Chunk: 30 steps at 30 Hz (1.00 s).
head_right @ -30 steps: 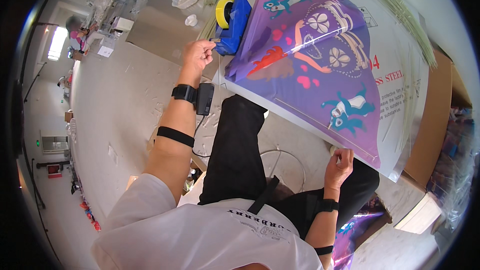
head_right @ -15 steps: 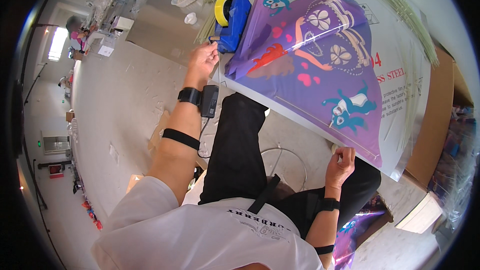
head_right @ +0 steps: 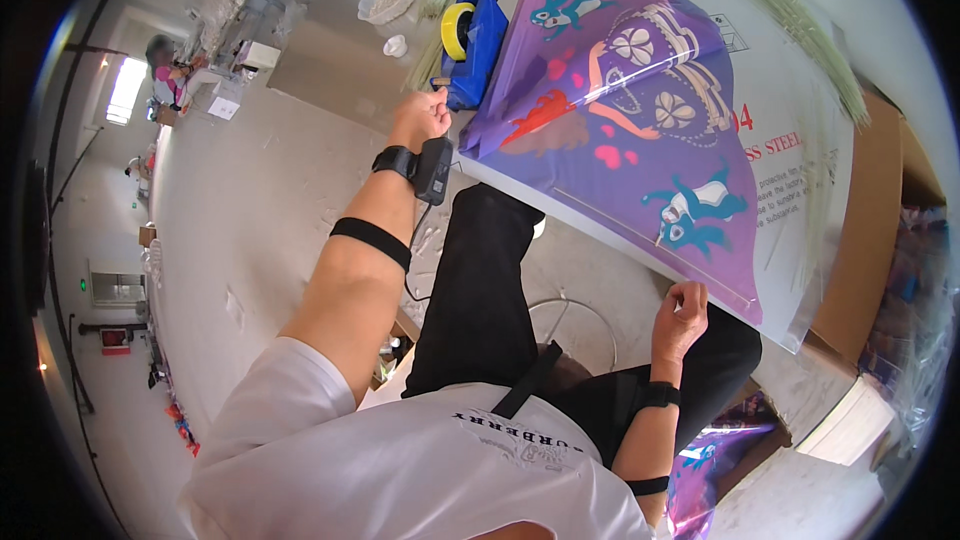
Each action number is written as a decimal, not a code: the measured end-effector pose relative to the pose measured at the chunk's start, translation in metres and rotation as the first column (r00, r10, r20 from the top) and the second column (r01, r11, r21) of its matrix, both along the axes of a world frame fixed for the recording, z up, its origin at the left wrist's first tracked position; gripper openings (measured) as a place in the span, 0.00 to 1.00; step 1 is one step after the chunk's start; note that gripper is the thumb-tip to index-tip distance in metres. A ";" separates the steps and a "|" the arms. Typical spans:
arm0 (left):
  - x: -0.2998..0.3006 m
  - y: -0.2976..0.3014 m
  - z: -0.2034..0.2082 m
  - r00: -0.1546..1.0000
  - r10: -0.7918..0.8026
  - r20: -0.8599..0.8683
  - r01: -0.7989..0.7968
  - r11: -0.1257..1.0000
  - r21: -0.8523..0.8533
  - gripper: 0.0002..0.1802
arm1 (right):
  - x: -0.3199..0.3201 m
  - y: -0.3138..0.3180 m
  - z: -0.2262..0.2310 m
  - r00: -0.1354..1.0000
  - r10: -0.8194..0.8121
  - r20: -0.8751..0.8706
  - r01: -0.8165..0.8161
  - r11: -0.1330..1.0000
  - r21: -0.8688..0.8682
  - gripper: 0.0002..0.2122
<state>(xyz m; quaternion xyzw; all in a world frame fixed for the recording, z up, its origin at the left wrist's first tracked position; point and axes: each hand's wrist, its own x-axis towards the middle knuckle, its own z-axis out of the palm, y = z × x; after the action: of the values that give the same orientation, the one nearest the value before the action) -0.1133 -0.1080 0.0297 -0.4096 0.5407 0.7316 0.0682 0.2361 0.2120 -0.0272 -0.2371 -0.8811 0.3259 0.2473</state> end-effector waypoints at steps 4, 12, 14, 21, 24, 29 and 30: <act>0.030 -0.048 -0.039 0.421 -0.900 0.110 0.352 0.050 -0.935 0.17 | -0.004 -0.002 0.001 0.999 0.017 -0.036 -0.018 1.000 -0.010 0.08; 0.078 0.027 0.006 0.949 -0.045 -0.310 0.003 0.991 -0.135 0.23 | 0.006 0.004 -0.002 1.000 -0.005 0.030 0.006 1.000 -0.011 0.08; 0.099 0.048 0.019 0.939 -0.109 -0.327 0.109 0.994 -0.018 0.22 | 0.008 0.007 -0.003 0.999 -0.013 0.037 0.014 1.000 -0.018 0.08; 0.202 0.157 0.020 0.841 -0.486 -0.236 0.540 0.743 0.396 0.07 | 0.003 0.013 0.008 0.998 0.061 -0.025 -0.066 0.939 -0.339 0.04; 0.229 0.193 0.003 0.805 -0.562 -0.191 0.580 0.678 0.451 0.07 | 0.006 0.016 0.007 1.000 -0.008 0.017 0.014 0.908 -0.418 0.04; 0.237 0.217 0.004 0.712 -0.676 -0.192 0.688 0.615 0.385 0.10 | 0.007 0.019 0.016 0.990 -0.141 -0.031 0.087 0.753 -0.653 0.06; 0.234 0.217 0.009 0.636 -0.740 -0.218 0.768 0.582 0.266 0.11 | 0.005 0.019 0.023 0.990 -0.129 -0.057 0.060 0.749 -0.660 0.07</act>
<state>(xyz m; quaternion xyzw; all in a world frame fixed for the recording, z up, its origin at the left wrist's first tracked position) 0.1209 0.1086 0.0384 -0.0923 0.5331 0.7297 0.4182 0.2407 0.2310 -0.0046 -0.3365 -0.6843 0.6126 0.2079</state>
